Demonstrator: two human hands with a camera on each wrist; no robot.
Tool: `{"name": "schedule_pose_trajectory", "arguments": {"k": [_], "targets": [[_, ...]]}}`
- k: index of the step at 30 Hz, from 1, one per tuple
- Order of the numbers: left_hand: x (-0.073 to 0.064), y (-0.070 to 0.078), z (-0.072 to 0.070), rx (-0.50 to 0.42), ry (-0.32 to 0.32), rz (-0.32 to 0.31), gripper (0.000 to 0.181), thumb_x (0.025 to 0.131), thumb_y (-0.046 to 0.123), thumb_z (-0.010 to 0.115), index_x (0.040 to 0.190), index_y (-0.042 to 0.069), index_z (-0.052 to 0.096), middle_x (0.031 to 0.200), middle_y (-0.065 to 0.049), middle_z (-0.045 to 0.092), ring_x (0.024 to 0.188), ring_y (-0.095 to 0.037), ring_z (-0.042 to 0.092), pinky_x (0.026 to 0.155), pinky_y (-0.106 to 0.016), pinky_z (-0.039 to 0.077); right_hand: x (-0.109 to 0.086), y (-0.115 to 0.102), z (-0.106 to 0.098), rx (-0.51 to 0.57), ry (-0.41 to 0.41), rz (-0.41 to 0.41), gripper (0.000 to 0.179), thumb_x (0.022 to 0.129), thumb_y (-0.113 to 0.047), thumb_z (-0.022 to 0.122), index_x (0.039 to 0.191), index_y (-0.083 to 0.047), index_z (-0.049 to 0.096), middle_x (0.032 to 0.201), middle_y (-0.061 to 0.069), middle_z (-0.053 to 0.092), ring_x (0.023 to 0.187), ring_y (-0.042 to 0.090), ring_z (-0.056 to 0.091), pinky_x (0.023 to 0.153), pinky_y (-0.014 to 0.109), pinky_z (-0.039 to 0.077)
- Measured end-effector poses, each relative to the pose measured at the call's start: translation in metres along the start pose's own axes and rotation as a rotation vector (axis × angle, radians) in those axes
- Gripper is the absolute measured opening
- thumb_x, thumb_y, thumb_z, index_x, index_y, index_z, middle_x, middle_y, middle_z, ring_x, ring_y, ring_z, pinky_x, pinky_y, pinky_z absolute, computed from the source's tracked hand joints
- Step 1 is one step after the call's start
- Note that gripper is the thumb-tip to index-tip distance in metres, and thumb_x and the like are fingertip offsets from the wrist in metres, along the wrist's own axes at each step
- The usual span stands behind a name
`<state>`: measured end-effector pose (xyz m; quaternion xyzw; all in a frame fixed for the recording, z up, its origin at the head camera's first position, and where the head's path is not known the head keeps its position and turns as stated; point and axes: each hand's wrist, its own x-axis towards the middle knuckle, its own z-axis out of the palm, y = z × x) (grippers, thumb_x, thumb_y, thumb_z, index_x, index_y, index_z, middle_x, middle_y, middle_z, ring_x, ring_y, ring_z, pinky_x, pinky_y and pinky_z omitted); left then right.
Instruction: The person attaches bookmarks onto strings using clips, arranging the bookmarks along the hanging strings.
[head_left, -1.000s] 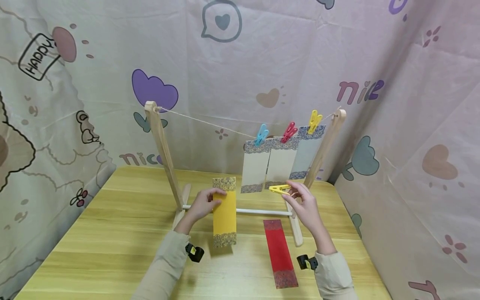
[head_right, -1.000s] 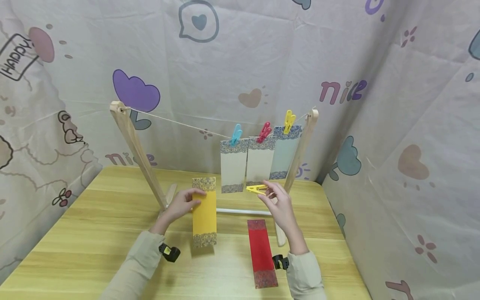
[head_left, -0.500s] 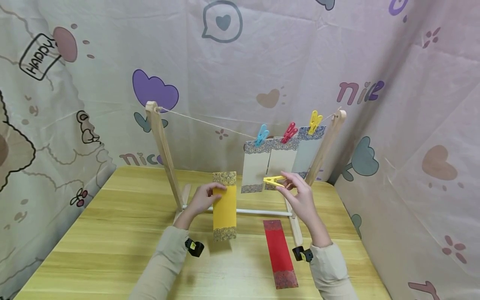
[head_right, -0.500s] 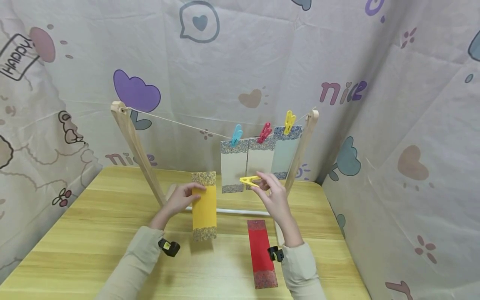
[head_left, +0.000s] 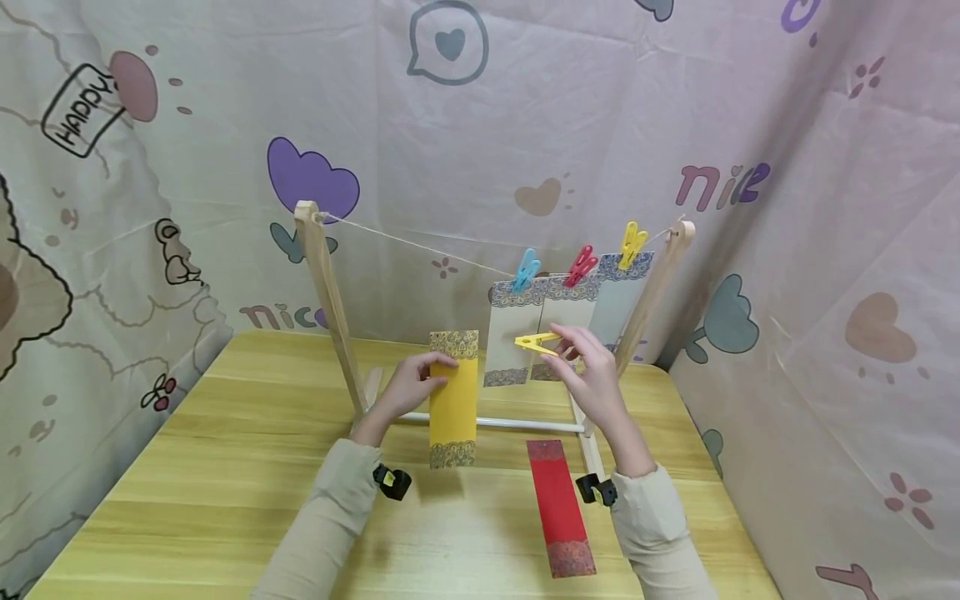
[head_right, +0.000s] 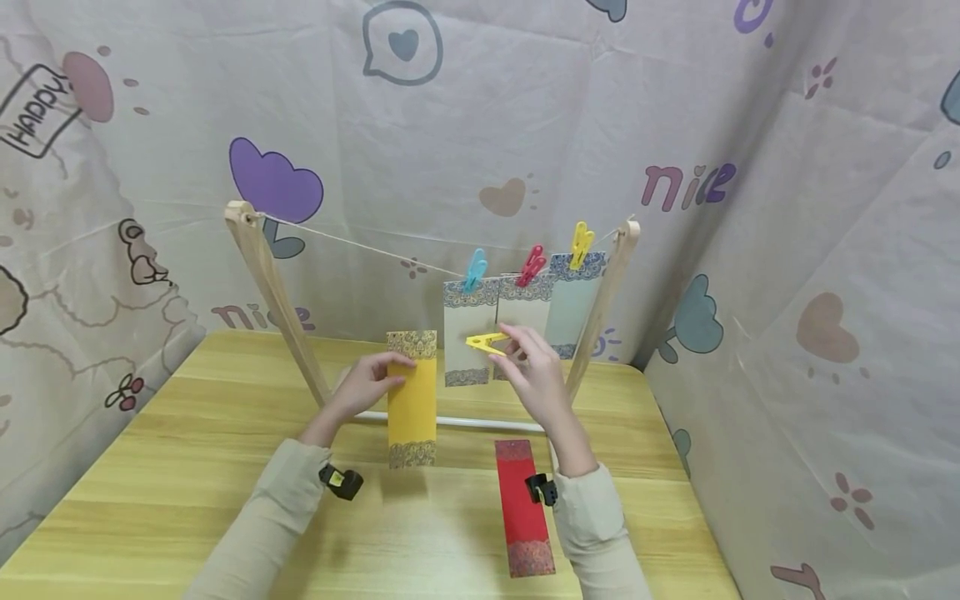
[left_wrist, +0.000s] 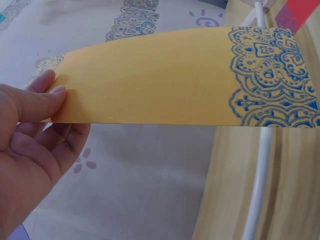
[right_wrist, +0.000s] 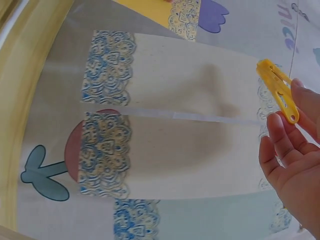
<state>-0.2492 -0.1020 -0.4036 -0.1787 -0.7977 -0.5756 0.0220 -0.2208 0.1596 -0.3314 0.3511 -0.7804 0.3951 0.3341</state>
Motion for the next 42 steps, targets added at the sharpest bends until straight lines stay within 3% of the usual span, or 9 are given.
{"name": "schedule_pose_trajectory", "arguments": {"k": [7,15,20,29,37,42], "targets": [[0.006,-0.004,-0.003,0.016,0.012,0.032,0.026,0.08,-0.01,0.057,0.103,0.001,0.063,0.111,-0.017,0.056,0.067,-0.019,0.052,0.058,-0.027,0.047,0.016,-0.003,-0.002,-0.045,0.004,-0.038,0.04,0.068,0.008,0.071,0.106,0.011,0.057,0.083,0.019,0.058,0.072,0.025,0.055,0.06,0.038,0.048],[0.007,0.01,-0.007,0.011,0.005,0.049,0.025,0.081,-0.011,0.056,0.104,-0.002,0.061,0.114,-0.019,0.055,0.075,-0.023,0.056,0.064,-0.031,0.049,0.031,-0.009,-0.003,-0.071,-0.004,-0.018,0.038,0.072,0.005,0.07,0.108,0.008,0.057,0.094,0.018,0.059,0.076,0.023,0.055,0.065,0.034,0.047],[0.011,0.01,-0.008,-0.013,0.005,0.072,0.026,0.08,-0.012,0.055,0.104,-0.003,0.061,0.117,-0.021,0.053,0.082,-0.028,0.057,0.067,-0.035,0.05,0.039,-0.013,-0.002,-0.079,-0.005,-0.012,0.037,0.074,0.003,0.069,0.109,0.007,0.057,0.094,0.016,0.059,0.077,0.023,0.055,0.066,0.037,0.046],[0.014,0.019,-0.009,0.024,0.014,0.13,0.025,0.08,-0.011,0.057,0.101,0.0,0.064,0.111,-0.016,0.057,0.064,-0.018,0.047,0.056,-0.024,0.043,0.052,-0.017,-0.002,-0.092,0.012,-0.045,0.034,0.074,0.003,0.069,0.107,0.007,0.058,0.095,0.018,0.06,0.078,0.025,0.056,0.066,0.038,0.046],[0.016,0.027,-0.011,0.025,0.026,0.17,0.025,0.08,-0.013,0.055,0.099,0.0,0.064,0.11,-0.015,0.058,0.065,-0.02,0.049,0.056,-0.024,0.043,0.064,-0.021,-0.001,-0.09,0.008,-0.046,0.034,0.074,0.002,0.069,0.106,0.007,0.058,0.096,0.017,0.06,0.078,0.024,0.055,0.065,0.04,0.046],[0.017,0.031,-0.013,0.034,0.026,0.183,0.025,0.079,-0.014,0.056,0.099,-0.001,0.064,0.109,-0.016,0.059,0.067,-0.019,0.051,0.057,-0.024,0.044,0.071,-0.024,-0.001,-0.109,0.011,-0.067,0.035,0.074,0.0,0.07,0.106,0.008,0.058,0.092,0.016,0.06,0.076,0.023,0.055,0.066,0.034,0.047]]}}
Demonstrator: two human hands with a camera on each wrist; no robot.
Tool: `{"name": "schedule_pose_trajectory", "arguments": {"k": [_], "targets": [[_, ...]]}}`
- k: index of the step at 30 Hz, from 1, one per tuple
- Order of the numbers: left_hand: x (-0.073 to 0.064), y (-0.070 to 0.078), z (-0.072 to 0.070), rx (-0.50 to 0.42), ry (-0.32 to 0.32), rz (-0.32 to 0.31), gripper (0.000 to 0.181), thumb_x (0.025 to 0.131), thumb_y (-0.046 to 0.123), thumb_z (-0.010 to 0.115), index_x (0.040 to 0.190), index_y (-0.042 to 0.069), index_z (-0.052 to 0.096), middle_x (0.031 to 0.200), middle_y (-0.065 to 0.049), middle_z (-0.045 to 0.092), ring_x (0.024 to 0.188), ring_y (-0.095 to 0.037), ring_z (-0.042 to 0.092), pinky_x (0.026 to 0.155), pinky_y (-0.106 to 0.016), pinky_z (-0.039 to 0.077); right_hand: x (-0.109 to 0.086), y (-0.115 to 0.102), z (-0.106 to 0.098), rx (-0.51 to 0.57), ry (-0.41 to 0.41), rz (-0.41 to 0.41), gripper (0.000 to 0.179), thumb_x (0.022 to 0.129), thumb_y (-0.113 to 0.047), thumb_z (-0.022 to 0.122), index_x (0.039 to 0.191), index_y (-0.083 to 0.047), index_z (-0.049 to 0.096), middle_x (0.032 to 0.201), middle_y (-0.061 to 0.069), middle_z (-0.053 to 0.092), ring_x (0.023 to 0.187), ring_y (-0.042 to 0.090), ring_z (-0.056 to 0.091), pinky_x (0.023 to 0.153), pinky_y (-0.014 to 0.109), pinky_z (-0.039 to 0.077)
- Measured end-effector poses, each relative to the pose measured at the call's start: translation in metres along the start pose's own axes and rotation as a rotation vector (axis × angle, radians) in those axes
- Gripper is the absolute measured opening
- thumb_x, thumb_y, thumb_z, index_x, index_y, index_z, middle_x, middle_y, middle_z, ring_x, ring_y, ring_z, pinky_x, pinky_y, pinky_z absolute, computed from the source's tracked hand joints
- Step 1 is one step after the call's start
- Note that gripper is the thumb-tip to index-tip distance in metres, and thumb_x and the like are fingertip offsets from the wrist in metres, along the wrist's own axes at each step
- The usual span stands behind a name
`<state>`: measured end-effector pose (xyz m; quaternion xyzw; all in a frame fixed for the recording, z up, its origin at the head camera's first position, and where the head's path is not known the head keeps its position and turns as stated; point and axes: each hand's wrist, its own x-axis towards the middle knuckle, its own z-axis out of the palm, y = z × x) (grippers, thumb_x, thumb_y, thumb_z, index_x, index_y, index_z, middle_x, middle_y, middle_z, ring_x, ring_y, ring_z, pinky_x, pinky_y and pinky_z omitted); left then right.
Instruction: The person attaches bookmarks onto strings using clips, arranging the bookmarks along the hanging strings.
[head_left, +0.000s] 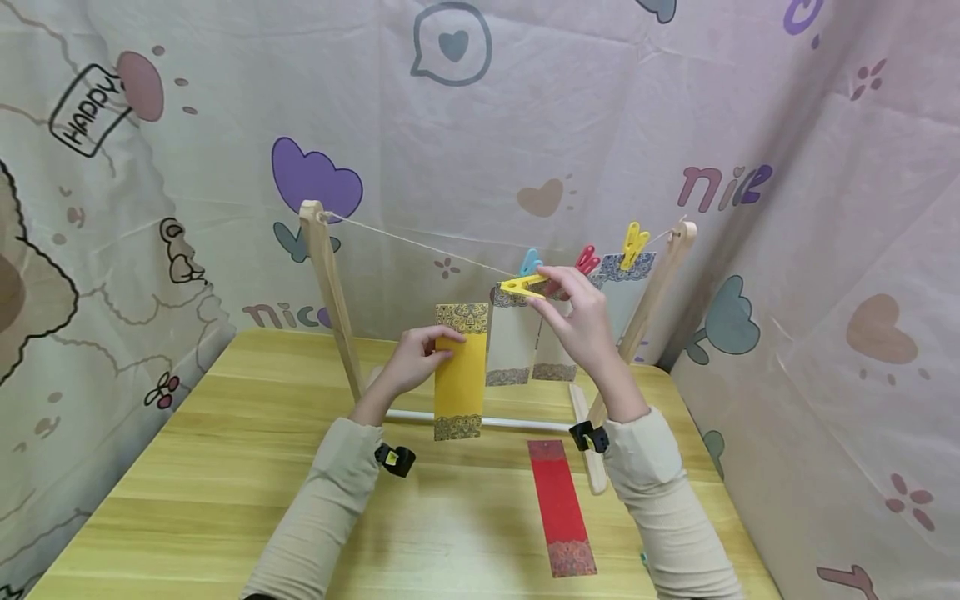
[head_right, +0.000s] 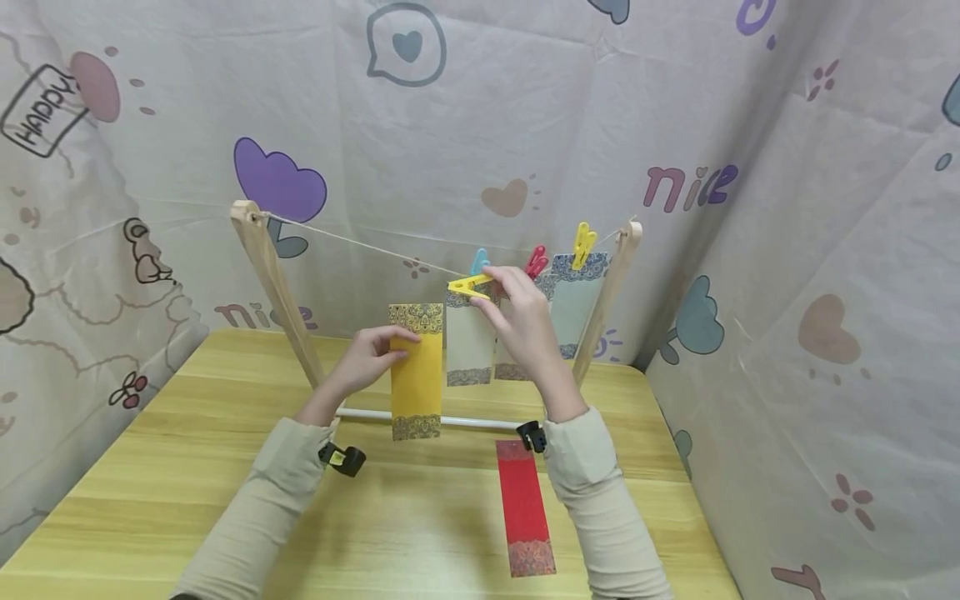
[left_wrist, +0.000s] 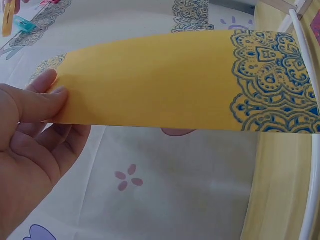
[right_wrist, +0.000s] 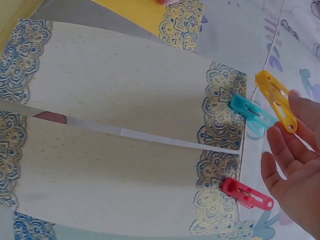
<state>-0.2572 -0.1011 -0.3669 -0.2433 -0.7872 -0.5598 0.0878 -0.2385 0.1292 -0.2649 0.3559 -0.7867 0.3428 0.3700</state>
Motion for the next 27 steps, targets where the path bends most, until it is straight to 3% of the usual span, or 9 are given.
{"name": "schedule_pose_trajectory", "arguments": {"k": [15,27], "targets": [[0.006,0.009,-0.006,0.04,0.01,0.04,0.026,0.078,-0.014,0.056,0.098,0.0,0.065,0.107,-0.015,0.06,0.066,-0.019,0.051,0.056,-0.023,0.043,0.019,-0.003,0.004,-0.031,0.028,-0.043,0.039,0.07,-0.004,0.073,0.104,0.008,0.059,0.087,0.017,0.06,0.076,0.023,0.055,0.063,0.029,0.046],[0.011,0.019,-0.011,0.052,0.016,0.077,0.026,0.078,-0.016,0.054,0.097,0.0,0.065,0.104,-0.015,0.061,0.05,-0.014,0.036,0.047,-0.02,0.034,0.038,-0.009,0.005,-0.027,-0.015,-0.106,0.034,0.075,-0.004,0.069,0.107,0.006,0.06,0.097,0.015,0.061,0.082,0.026,0.053,0.064,0.027,0.047]]}}
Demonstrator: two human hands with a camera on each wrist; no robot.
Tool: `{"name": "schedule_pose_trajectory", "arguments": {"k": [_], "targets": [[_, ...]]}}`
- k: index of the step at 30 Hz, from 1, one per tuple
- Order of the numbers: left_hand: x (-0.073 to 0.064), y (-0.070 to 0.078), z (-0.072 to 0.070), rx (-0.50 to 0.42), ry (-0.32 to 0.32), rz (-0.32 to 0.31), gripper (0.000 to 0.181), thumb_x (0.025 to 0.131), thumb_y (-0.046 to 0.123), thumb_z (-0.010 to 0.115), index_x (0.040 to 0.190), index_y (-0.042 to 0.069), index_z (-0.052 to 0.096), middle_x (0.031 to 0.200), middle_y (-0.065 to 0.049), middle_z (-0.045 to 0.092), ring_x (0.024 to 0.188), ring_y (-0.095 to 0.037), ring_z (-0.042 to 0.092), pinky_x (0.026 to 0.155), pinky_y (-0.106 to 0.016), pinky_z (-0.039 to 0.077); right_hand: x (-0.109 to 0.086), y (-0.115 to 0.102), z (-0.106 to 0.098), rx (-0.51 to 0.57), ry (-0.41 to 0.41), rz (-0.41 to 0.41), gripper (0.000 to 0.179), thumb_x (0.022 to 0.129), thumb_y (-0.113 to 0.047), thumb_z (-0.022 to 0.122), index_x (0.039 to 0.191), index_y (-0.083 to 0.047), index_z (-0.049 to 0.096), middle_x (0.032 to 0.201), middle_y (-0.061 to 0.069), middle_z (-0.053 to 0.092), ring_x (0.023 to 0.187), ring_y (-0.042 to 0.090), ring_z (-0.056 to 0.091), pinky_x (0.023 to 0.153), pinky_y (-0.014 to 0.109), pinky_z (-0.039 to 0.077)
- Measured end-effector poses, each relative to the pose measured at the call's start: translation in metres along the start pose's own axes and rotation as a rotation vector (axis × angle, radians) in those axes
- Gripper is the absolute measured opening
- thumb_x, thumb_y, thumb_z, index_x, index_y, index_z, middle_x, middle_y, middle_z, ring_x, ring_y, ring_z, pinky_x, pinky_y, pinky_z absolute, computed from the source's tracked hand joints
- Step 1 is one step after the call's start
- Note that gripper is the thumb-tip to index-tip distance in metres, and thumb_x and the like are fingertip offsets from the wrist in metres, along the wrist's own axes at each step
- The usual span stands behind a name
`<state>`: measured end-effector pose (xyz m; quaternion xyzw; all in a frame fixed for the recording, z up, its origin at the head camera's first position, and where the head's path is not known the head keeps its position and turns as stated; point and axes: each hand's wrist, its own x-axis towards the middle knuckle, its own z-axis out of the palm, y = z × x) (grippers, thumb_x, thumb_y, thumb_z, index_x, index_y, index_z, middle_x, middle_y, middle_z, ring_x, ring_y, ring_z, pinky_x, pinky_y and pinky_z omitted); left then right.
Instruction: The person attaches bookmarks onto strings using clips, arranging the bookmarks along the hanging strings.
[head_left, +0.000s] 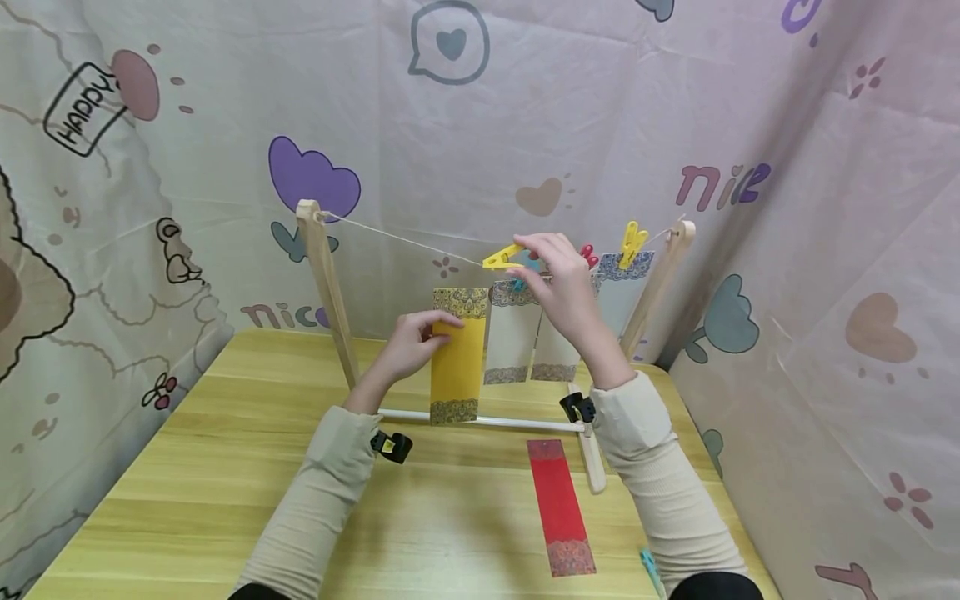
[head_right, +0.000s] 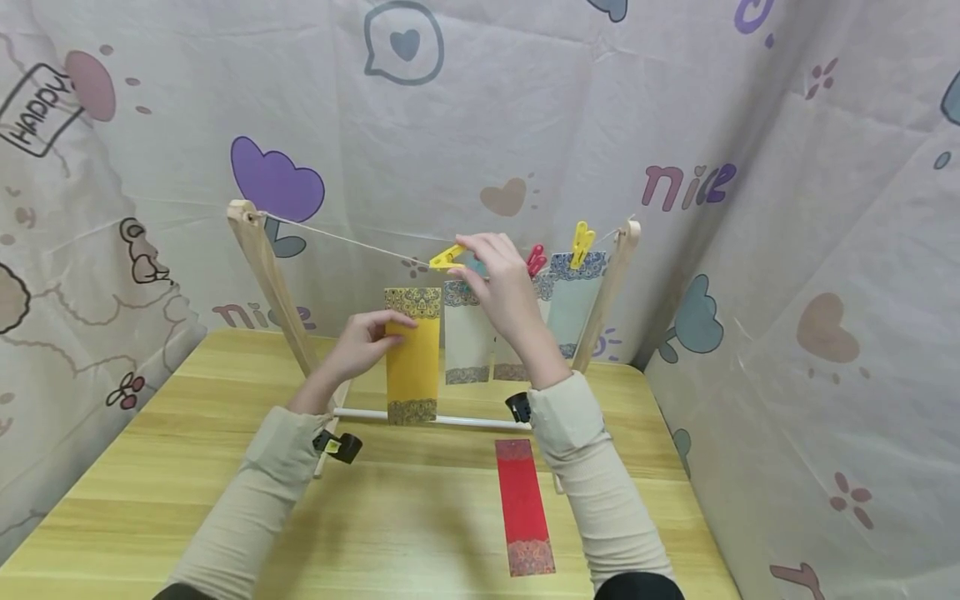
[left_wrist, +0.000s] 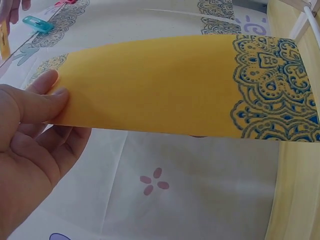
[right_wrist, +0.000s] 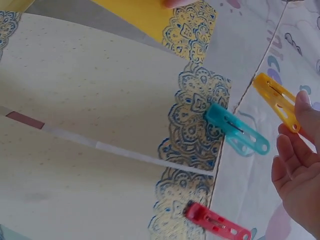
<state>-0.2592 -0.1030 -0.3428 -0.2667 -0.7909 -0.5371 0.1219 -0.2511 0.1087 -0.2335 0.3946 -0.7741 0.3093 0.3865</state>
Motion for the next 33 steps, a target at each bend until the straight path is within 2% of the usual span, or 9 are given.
{"name": "schedule_pose_trajectory", "arguments": {"k": [4,11,13,18,20,24,25,32,33], "targets": [[0.001,0.004,-0.001,0.009,-0.002,0.007,0.027,0.078,-0.016,0.054,0.097,-0.001,0.065,0.104,-0.016,0.061,0.049,-0.013,0.034,0.047,-0.02,0.033,0.008,-0.001,0.002,-0.006,-0.016,-0.011,0.032,0.077,-0.004,0.067,0.106,0.006,0.059,0.097,0.016,0.06,0.082,0.027,0.052,0.065,0.028,0.045],[0.003,0.005,-0.004,0.02,0.003,0.013,0.026,0.078,-0.016,0.054,0.097,0.0,0.065,0.104,-0.014,0.062,0.048,-0.012,0.033,0.046,-0.02,0.032,0.019,-0.002,0.006,-0.039,-0.085,0.003,0.028,0.079,-0.003,0.064,0.105,0.007,0.058,0.1,0.016,0.059,0.086,0.024,0.051,0.076,0.031,0.041],[0.004,0.006,-0.004,0.019,0.007,0.017,0.027,0.078,-0.016,0.054,0.096,0.0,0.065,0.104,-0.014,0.062,0.048,-0.013,0.033,0.046,-0.02,0.032,0.022,-0.002,0.006,-0.046,-0.101,0.007,0.026,0.079,-0.003,0.064,0.103,0.008,0.058,0.101,0.017,0.058,0.088,0.025,0.05,0.085,0.032,0.039],[0.005,0.007,-0.006,0.023,0.015,0.026,0.028,0.078,-0.016,0.054,0.097,0.0,0.065,0.103,-0.013,0.062,0.048,-0.012,0.033,0.046,-0.02,0.032,0.028,-0.001,0.008,-0.058,-0.114,0.014,0.023,0.078,-0.001,0.064,0.097,0.01,0.059,0.103,0.019,0.057,0.091,0.027,0.05,0.091,0.032,0.036],[0.006,0.007,-0.005,0.027,0.016,0.029,0.028,0.078,-0.016,0.054,0.097,0.0,0.065,0.103,-0.013,0.062,0.047,-0.012,0.033,0.045,-0.02,0.032,0.029,-0.001,0.008,-0.058,-0.124,0.035,0.023,0.077,-0.001,0.064,0.097,0.009,0.059,0.102,0.018,0.058,0.09,0.027,0.05,0.083,0.03,0.04],[0.007,0.009,-0.005,0.027,0.02,0.034,0.027,0.078,-0.016,0.054,0.097,0.0,0.065,0.103,-0.014,0.063,0.046,-0.011,0.031,0.045,-0.019,0.03,0.03,-0.001,0.009,-0.048,-0.15,0.066,0.021,0.077,-0.001,0.065,0.095,0.009,0.059,0.098,0.018,0.058,0.087,0.026,0.051,0.082,0.029,0.041],[0.007,0.011,-0.005,0.028,0.021,0.036,0.027,0.078,-0.017,0.054,0.097,-0.001,0.065,0.103,-0.014,0.062,0.047,-0.011,0.031,0.045,-0.019,0.03,0.031,-0.002,0.01,-0.047,-0.155,0.071,0.021,0.077,-0.001,0.065,0.094,0.009,0.059,0.097,0.017,0.058,0.086,0.026,0.051,0.078,0.029,0.042],[0.003,0.046,-0.009,0.055,0.03,0.065,0.024,0.076,-0.02,0.051,0.095,-0.009,0.062,0.1,-0.021,0.062,0.047,-0.01,0.031,0.046,-0.017,0.03,0.033,-0.004,0.012,-0.084,-0.201,0.114,0.016,0.079,0.0,0.062,0.093,0.008,0.058,0.094,0.016,0.058,0.086,0.026,0.05,0.076,0.027,0.042],[0.003,0.047,-0.009,0.056,0.031,0.065,0.025,0.076,-0.02,0.052,0.095,-0.008,0.063,0.1,-0.021,0.062,0.047,-0.009,0.03,0.046,-0.017,0.03,0.033,-0.004,0.013,-0.097,-0.209,0.121,0.015,0.08,0.0,0.062,0.093,0.007,0.058,0.094,0.015,0.058,0.087,0.026,0.05,0.077,0.027,0.042]]}}
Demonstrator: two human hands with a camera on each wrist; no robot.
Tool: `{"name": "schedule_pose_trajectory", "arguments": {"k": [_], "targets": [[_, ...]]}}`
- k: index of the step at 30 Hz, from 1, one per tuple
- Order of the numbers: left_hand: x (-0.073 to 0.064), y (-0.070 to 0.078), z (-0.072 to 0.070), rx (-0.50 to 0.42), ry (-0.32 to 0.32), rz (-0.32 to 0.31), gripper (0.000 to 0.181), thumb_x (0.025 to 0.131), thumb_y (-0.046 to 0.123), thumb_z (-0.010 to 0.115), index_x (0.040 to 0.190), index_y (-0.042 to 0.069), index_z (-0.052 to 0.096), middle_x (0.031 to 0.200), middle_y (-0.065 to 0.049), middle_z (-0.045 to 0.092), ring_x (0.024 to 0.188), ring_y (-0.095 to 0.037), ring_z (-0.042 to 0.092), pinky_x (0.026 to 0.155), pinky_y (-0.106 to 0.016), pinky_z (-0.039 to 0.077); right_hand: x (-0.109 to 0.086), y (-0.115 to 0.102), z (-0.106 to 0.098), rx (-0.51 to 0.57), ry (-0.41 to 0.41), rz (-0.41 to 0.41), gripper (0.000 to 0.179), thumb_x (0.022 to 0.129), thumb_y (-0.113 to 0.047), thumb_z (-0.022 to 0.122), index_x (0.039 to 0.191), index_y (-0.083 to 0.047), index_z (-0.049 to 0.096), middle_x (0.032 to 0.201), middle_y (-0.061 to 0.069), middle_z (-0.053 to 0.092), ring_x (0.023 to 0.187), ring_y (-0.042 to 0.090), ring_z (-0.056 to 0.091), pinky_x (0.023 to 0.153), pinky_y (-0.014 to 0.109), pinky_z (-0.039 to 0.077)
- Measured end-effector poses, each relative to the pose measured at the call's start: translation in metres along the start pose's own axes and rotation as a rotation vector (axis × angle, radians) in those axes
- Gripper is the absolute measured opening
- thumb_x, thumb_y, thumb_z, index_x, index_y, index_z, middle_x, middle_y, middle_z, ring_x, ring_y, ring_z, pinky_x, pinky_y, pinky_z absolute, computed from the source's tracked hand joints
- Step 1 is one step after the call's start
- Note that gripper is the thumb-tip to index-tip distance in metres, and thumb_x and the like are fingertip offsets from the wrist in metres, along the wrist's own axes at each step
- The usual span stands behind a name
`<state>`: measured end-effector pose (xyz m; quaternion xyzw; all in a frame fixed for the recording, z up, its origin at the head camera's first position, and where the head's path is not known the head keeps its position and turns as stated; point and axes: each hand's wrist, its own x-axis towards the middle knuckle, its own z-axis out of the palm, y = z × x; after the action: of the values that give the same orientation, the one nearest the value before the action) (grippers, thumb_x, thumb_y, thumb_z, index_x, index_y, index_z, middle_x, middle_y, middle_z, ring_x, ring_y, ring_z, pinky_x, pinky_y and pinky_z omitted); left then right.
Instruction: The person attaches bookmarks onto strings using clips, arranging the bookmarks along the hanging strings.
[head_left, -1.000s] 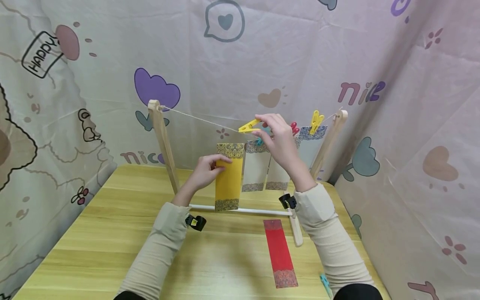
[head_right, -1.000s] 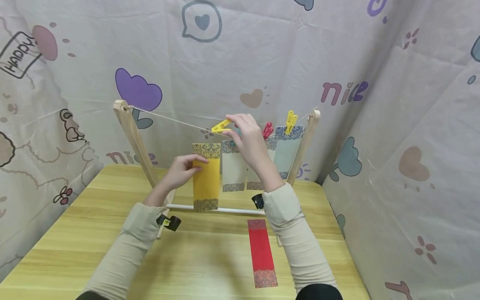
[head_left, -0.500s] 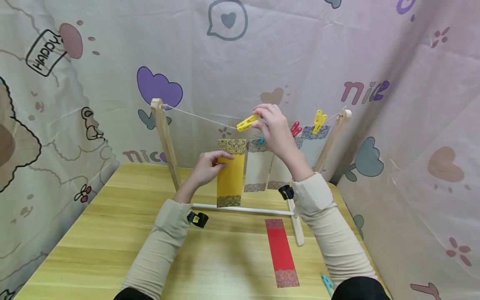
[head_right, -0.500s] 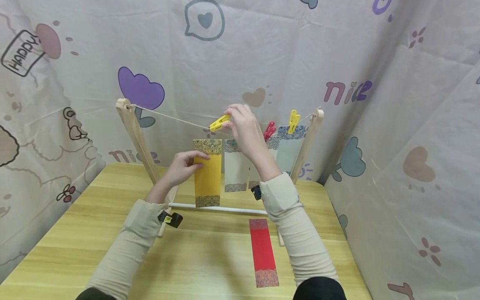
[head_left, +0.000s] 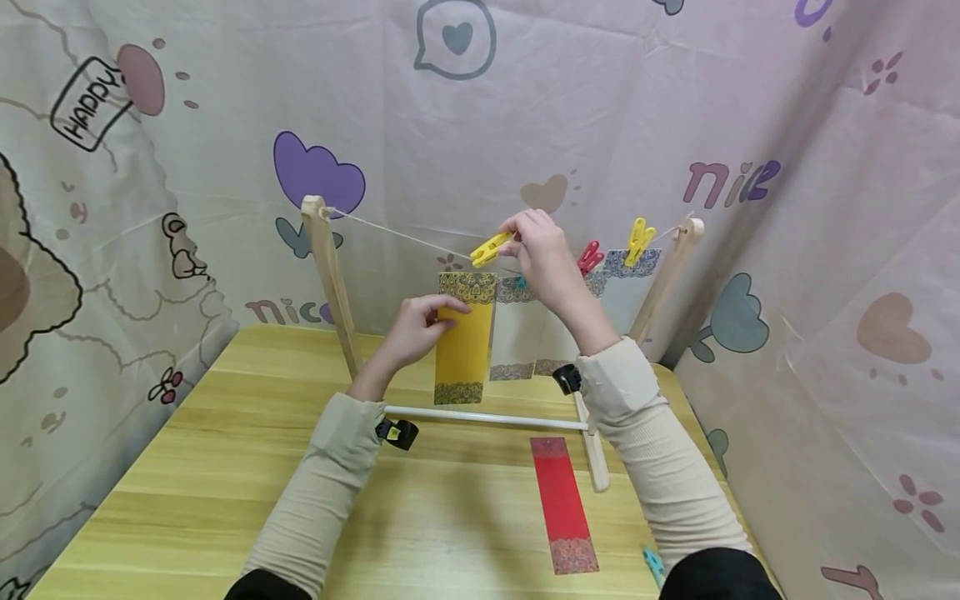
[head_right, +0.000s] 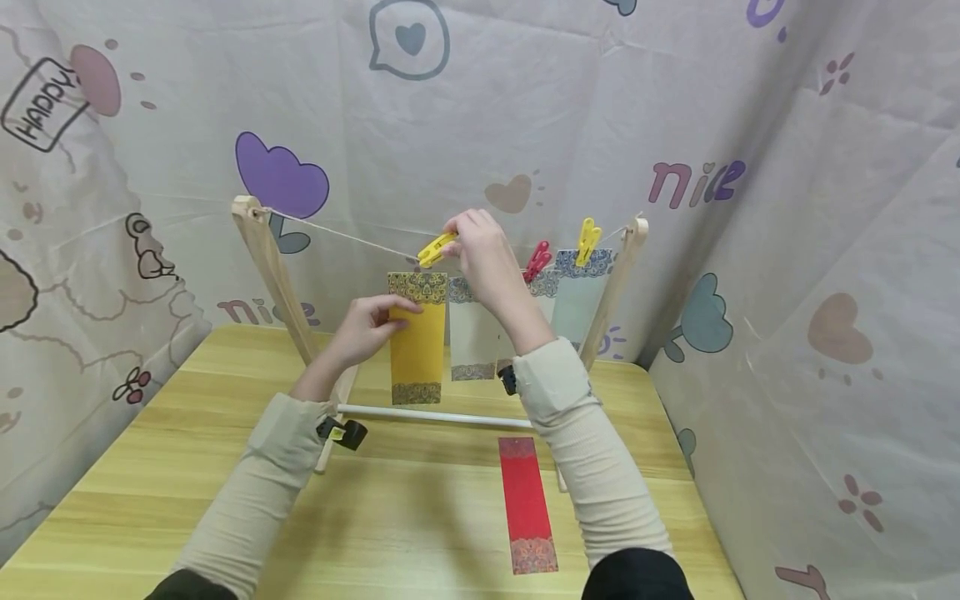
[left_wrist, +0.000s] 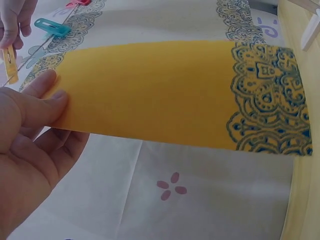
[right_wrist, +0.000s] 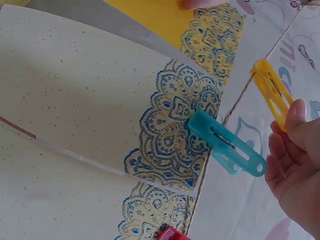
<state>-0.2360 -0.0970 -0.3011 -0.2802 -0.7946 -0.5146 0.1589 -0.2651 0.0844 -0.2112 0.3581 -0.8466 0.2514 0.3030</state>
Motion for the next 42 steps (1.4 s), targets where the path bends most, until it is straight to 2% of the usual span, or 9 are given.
{"name": "schedule_pose_trajectory", "arguments": {"k": [4,10,20,25,36,42], "targets": [[0.0,0.005,-0.001,0.006,0.0,0.006,0.024,0.077,-0.02,0.051,0.094,-0.008,0.063,0.1,-0.02,0.062,0.046,-0.009,0.029,0.046,-0.018,0.029,0.002,-0.002,0.0,-0.041,-0.008,0.01,0.012,0.081,-0.002,0.061,0.091,0.006,0.059,0.091,0.014,0.058,0.088,0.024,0.05,0.079,0.028,0.042],[0.001,0.005,-0.002,0.006,0.005,0.014,0.024,0.077,-0.02,0.052,0.094,-0.008,0.064,0.099,-0.02,0.062,0.046,-0.009,0.029,0.046,-0.018,0.028,0.004,-0.002,0.002,-0.071,-0.001,0.005,0.011,0.081,-0.003,0.062,0.088,0.005,0.059,0.088,0.013,0.059,0.086,0.024,0.05,0.079,0.03,0.041],[0.004,0.009,-0.004,0.009,0.015,0.044,0.024,0.075,-0.022,0.052,0.092,-0.008,0.064,0.096,-0.021,0.063,0.046,-0.011,0.03,0.045,-0.018,0.028,0.005,-0.003,0.003,-0.101,-0.097,0.047,0.009,0.083,-0.004,0.061,0.087,0.003,0.059,0.09,0.012,0.058,0.088,0.024,0.05,0.084,0.031,0.039],[0.005,0.011,-0.004,0.016,0.01,0.045,0.023,0.076,-0.021,0.052,0.091,-0.009,0.064,0.096,-0.02,0.063,0.047,-0.012,0.029,0.046,-0.018,0.027,0.004,-0.003,0.004,-0.091,-0.089,0.035,0.008,0.083,-0.004,0.06,0.087,0.003,0.059,0.089,0.012,0.058,0.088,0.024,0.051,0.086,0.031,0.038],[0.005,0.016,-0.005,0.039,0.015,0.045,0.022,0.076,-0.021,0.053,0.09,-0.009,0.064,0.095,-0.02,0.063,0.047,-0.01,0.029,0.046,-0.018,0.028,0.006,-0.005,0.005,-0.092,-0.111,-0.009,0.011,0.082,-0.006,0.062,0.086,0.004,0.059,0.087,0.013,0.058,0.085,0.025,0.051,0.08,0.031,0.041],[0.013,-0.016,-0.001,0.057,0.005,0.053,0.026,0.076,-0.019,0.055,0.091,-0.001,0.067,0.095,-0.013,0.065,0.047,-0.013,0.031,0.045,-0.021,0.03,0.007,-0.006,0.004,-0.094,-0.176,0.03,0.013,0.083,-0.008,0.06,0.088,0.003,0.059,0.089,0.013,0.058,0.088,0.026,0.05,0.085,0.033,0.038]]}}
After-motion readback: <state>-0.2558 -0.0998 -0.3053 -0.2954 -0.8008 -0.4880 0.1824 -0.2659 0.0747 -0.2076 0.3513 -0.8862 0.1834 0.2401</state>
